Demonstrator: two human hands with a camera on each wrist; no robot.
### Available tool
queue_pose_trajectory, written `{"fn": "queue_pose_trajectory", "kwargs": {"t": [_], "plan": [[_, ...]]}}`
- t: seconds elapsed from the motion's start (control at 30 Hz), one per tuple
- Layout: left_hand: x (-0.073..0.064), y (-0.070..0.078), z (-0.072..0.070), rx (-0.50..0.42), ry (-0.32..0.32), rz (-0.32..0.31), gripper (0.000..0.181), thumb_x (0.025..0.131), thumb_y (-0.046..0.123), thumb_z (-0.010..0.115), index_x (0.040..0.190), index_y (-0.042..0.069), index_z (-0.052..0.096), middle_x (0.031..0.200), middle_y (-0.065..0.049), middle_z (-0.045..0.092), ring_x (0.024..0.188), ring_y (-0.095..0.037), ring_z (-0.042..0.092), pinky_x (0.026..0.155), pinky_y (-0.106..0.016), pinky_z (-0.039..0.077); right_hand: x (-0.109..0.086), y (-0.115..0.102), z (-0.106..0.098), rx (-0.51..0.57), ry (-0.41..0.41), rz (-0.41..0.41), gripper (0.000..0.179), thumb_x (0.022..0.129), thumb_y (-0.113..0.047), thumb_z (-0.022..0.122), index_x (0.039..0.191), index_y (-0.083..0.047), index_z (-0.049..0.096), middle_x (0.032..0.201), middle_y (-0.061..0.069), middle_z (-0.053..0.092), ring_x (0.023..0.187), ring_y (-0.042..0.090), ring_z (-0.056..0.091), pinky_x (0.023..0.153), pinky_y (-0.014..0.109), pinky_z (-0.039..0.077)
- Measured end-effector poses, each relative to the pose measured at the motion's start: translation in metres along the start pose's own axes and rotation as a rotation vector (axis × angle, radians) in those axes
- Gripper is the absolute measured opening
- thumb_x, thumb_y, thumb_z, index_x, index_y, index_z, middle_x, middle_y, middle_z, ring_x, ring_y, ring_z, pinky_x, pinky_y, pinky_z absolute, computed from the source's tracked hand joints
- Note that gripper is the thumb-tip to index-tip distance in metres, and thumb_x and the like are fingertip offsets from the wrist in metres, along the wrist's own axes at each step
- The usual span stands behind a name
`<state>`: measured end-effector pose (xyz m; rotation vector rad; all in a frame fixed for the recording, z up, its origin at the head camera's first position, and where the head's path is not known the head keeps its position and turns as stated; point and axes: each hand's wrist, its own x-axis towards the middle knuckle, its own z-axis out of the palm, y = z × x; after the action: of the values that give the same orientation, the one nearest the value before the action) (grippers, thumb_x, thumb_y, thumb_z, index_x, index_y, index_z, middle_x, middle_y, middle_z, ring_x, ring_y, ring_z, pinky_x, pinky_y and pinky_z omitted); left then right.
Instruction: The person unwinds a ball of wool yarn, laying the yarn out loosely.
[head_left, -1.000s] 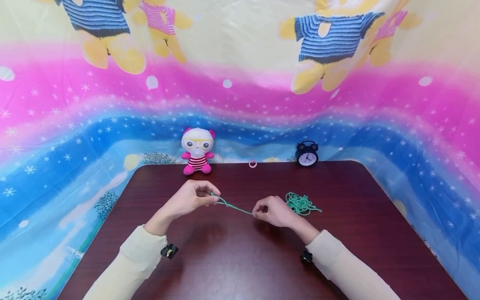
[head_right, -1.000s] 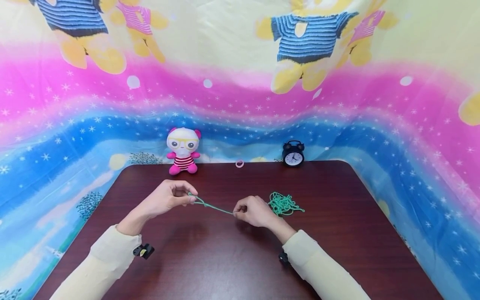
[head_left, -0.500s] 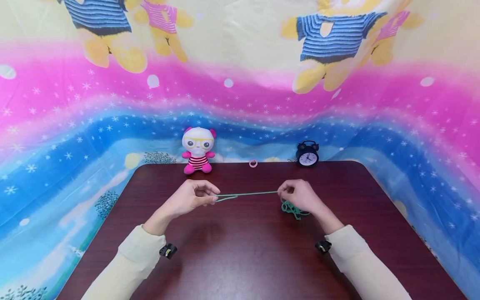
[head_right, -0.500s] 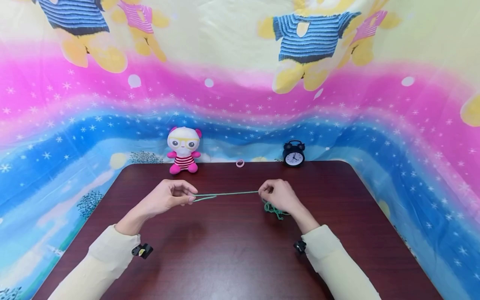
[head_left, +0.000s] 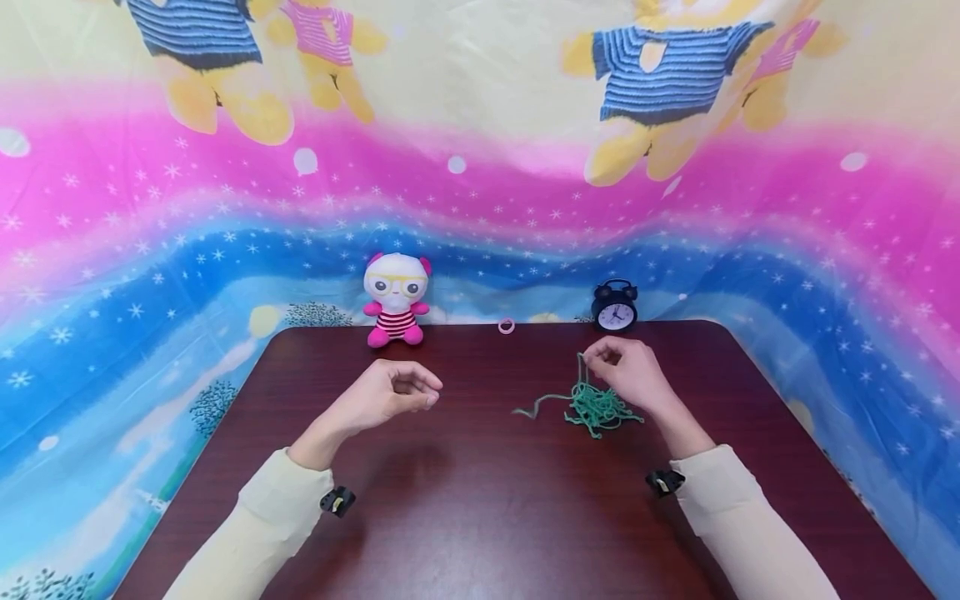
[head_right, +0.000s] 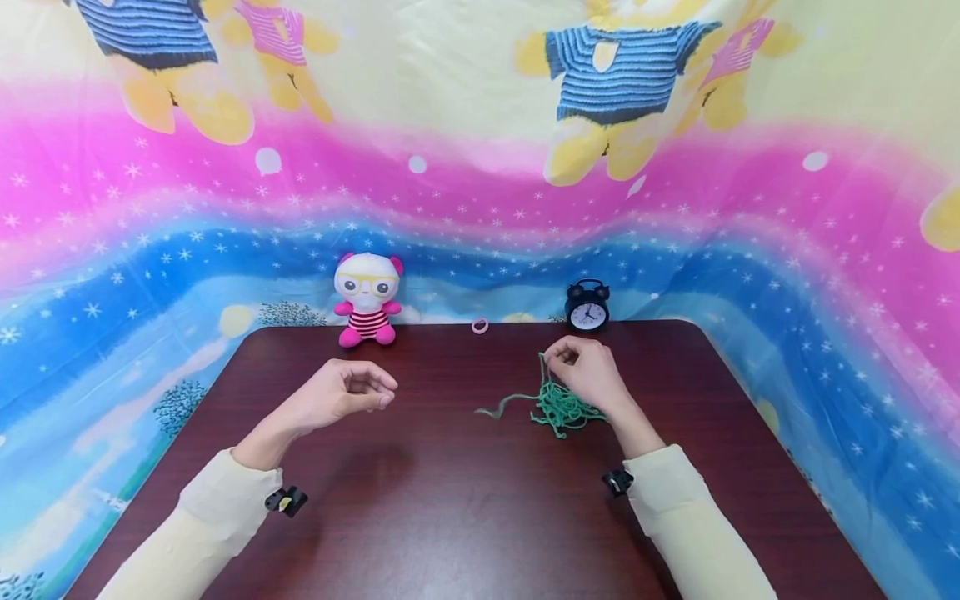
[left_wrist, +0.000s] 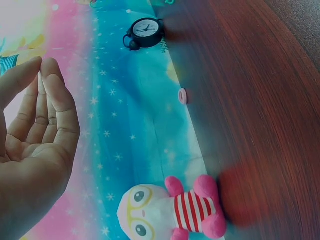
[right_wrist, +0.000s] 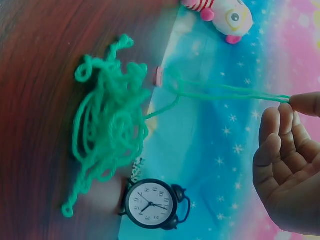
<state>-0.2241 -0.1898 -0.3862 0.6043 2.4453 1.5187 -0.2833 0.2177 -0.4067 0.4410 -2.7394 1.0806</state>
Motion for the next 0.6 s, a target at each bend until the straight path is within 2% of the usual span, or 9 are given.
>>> {"fn": "queue_pose_trajectory", "kwargs": {"t": [0.17,0.4,0.6], "plan": [[0.000,-0.001,0.000,-0.011,-0.004,0.002,0.021,0.089,0.016,0.076,0.108,0.008,0.072,0.100,-0.018,0.073,0.086,-0.019,0.073,0.084,-0.044,0.061,-0.002,0.007,-0.009,-0.018,-0.004,0.012,0.015,0.095,-0.028,0.068,0.100,-0.015,0.074,0.084,0.004,0.073,0.073,0.017,0.064,0.065,0.032,0.050],[0.000,-0.003,-0.001,0.017,0.009,-0.001,0.020,0.090,0.020,0.075,0.108,0.011,0.073,0.098,-0.012,0.074,0.083,-0.019,0.073,0.077,-0.031,0.060,-0.009,0.025,-0.023,-0.067,-0.040,0.088,0.018,0.097,-0.028,0.065,0.104,-0.014,0.073,0.094,0.009,0.073,0.074,0.018,0.062,0.065,0.032,0.048],[-0.002,-0.004,-0.003,0.013,0.028,-0.027,0.017,0.092,0.019,0.072,0.108,0.014,0.073,0.099,-0.006,0.076,0.085,-0.019,0.074,0.078,-0.035,0.061,-0.016,0.034,-0.029,-0.114,-0.140,0.121,0.018,0.097,-0.027,0.065,0.102,-0.013,0.074,0.094,0.008,0.073,0.077,0.019,0.064,0.066,0.032,0.048]]}}
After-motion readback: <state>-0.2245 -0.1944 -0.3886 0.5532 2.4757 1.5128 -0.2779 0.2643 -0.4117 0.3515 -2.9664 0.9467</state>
